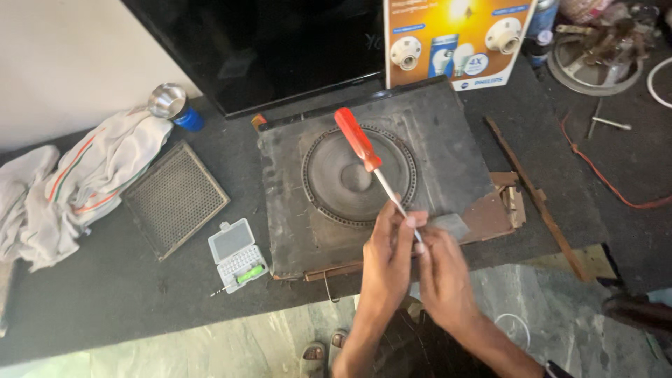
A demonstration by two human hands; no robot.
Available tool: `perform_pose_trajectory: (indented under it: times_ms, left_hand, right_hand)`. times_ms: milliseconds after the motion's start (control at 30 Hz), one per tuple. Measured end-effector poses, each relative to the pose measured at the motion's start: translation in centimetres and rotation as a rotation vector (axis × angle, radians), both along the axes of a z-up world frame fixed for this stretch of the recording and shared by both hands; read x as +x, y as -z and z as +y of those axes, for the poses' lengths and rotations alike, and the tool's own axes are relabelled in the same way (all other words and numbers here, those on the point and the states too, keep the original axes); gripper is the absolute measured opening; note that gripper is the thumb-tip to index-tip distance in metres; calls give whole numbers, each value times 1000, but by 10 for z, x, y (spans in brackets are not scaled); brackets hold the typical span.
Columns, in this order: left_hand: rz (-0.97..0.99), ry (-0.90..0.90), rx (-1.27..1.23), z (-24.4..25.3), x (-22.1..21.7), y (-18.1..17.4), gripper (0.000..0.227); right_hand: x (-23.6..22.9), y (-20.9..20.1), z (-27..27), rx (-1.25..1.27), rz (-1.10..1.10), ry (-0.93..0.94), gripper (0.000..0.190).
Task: The person uses a red-handled screwdriver to manipulate a small metal component on a workbench. They then open a wooden box to reveal internal wiring and electronic components, adjusting the wires with their hands.
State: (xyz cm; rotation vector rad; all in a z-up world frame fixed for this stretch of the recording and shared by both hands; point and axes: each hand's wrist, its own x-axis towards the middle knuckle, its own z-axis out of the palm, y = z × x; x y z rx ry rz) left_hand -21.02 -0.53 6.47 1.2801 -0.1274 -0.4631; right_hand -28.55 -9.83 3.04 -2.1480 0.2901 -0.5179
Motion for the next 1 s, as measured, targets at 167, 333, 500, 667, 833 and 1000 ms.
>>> perform_pose_trajectory:
  times_ms: [167,333,500,667,833,1000]
  left_hand:
    - [-58,-168,349,9,-1,-4,41]
    - [-140,-417,410,57,18,-10,37]
    - [-163,-554,541,118,24,4,34]
    - [-372,-658,674,185,43,51,28]
    - [-373,-606,982,227,70,117,25]
    - [-411,-481,1257,217,86,152,24]
  right_hand:
    - [3,-19,13,37,-65,-234,33]
    - [24,-34,32,373,223,-498,33]
    - [44,-31,79,654,429,-680,31]
    - [63,-10,130,688,517,-798,32]
    - [65,35,164,751,807,-763,36]
    - [59,75,158,986,932,-319,37]
